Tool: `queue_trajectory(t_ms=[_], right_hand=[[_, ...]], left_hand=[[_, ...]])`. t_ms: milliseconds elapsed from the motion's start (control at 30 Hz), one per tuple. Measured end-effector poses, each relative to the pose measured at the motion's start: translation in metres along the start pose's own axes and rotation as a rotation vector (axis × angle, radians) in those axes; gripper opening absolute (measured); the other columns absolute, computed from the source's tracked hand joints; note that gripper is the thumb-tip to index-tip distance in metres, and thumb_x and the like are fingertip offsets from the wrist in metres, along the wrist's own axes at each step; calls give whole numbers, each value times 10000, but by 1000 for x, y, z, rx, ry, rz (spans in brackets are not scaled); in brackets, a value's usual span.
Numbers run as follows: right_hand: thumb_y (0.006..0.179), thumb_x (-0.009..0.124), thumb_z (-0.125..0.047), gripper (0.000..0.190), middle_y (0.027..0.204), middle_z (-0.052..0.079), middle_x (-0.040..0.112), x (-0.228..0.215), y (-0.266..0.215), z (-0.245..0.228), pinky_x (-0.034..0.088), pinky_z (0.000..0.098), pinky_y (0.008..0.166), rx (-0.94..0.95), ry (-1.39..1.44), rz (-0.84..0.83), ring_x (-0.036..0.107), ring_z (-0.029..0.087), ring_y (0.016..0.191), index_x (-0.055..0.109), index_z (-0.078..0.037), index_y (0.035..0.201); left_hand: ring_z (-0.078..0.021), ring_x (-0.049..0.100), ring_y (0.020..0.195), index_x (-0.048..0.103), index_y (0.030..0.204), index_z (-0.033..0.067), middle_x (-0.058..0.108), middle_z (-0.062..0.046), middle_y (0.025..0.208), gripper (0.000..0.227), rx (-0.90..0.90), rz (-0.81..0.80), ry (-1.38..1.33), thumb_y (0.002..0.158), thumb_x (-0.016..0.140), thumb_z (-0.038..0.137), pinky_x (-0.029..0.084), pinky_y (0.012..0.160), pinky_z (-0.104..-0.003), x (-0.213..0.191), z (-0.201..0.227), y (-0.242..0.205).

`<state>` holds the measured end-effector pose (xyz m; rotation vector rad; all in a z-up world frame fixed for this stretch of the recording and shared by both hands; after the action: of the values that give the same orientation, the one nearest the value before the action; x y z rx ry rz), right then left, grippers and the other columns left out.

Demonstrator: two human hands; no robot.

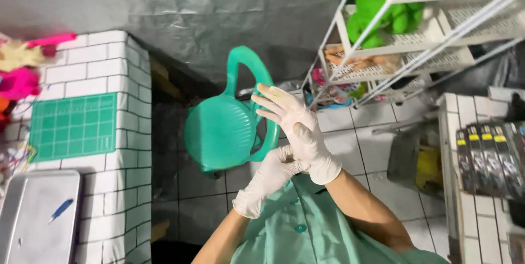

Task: The person picks up a toy car box from a table, walks to a shelving unit, and places it on a shelf. They return to the table, open another toy car box, and begin assembling the red and black plastic parts on a green cutting mat.

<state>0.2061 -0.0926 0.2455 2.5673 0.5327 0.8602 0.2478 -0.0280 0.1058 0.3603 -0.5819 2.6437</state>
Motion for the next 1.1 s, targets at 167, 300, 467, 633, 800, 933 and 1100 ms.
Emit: queue_trajectory(t_ms=[167, 300, 467, 633, 800, 933, 1100], right_hand=[[912, 709, -593, 915, 1636, 256, 361, 17, 30, 28, 335, 550, 1206, 111, 118, -132, 359, 477, 1493, 384, -59, 1580], [913, 714, -586, 892, 1649, 273, 321, 27, 54, 39, 314, 569, 1221, 173, 229, -230, 320, 506, 1509, 382, -105, 1587], [933, 670, -656, 856, 1668, 221, 323, 44, 82, 29, 297, 589, 1246, 286, 506, -295, 300, 473, 1540, 401, -187, 1596], [725, 495, -725, 1018, 1708, 222, 249, 47, 87, 46, 244, 739, 1196, 725, 902, -37, 172, 501, 1623, 261, -287, 1613], [945, 623, -650, 875, 1739, 228, 177, 64, 73, 49, 235, 675, 1260, 688, 1180, -369, 204, 471, 1588, 323, -212, 1641], [980, 627, -635, 812, 1723, 184, 252, 73, 72, 46, 219, 704, 1268, 717, 1185, -408, 247, 444, 1582, 366, -230, 1635], [965, 706, -456, 837, 1739, 234, 137, 85, 79, 52, 175, 742, 1230, 802, 1359, -377, 167, 496, 1572, 297, -217, 1656]], left_hand=[[-120, 723, 729, 780, 923, 76, 764, -70, 803, 148, -7, 192, -105, 820, 886, 81, 632, 755, -287, -30, 12, -6], [-100, 667, 716, 747, 824, 94, 748, -33, 750, 163, 70, 331, 139, 819, 888, 176, 562, 711, -251, -39, 55, -26], [-95, 675, 804, 769, 868, 153, 766, -5, 797, 166, 119, 386, 276, 846, 874, 279, 559, 800, -275, -23, 78, -29], [-133, 670, 946, 613, 911, 124, 613, -2, 1014, 145, 311, 551, -22, 940, 746, 173, 524, 533, -259, -31, 93, -39], [-155, 532, 974, 544, 1219, 100, 565, -41, 1092, 470, 340, 533, -221, 895, 756, 367, 443, 814, -319, -37, 79, -31], [-118, 676, 903, 756, 965, 53, 719, -6, 925, 198, 268, 655, -303, 893, 793, 233, 630, 756, -317, -38, 76, -32], [-123, 642, 957, 738, 1007, 88, 719, 10, 1007, 105, 403, 664, 123, 972, 656, 31, 590, 855, -313, -42, 85, -30]])
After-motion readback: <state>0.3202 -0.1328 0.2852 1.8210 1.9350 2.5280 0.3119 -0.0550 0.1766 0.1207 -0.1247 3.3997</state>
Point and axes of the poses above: each hand's wrist, its own y-axis towards the middle knuckle, its own x-axis out of the palm, z = x × y, the point moved 8 cm from there along y, towards the middle knuckle
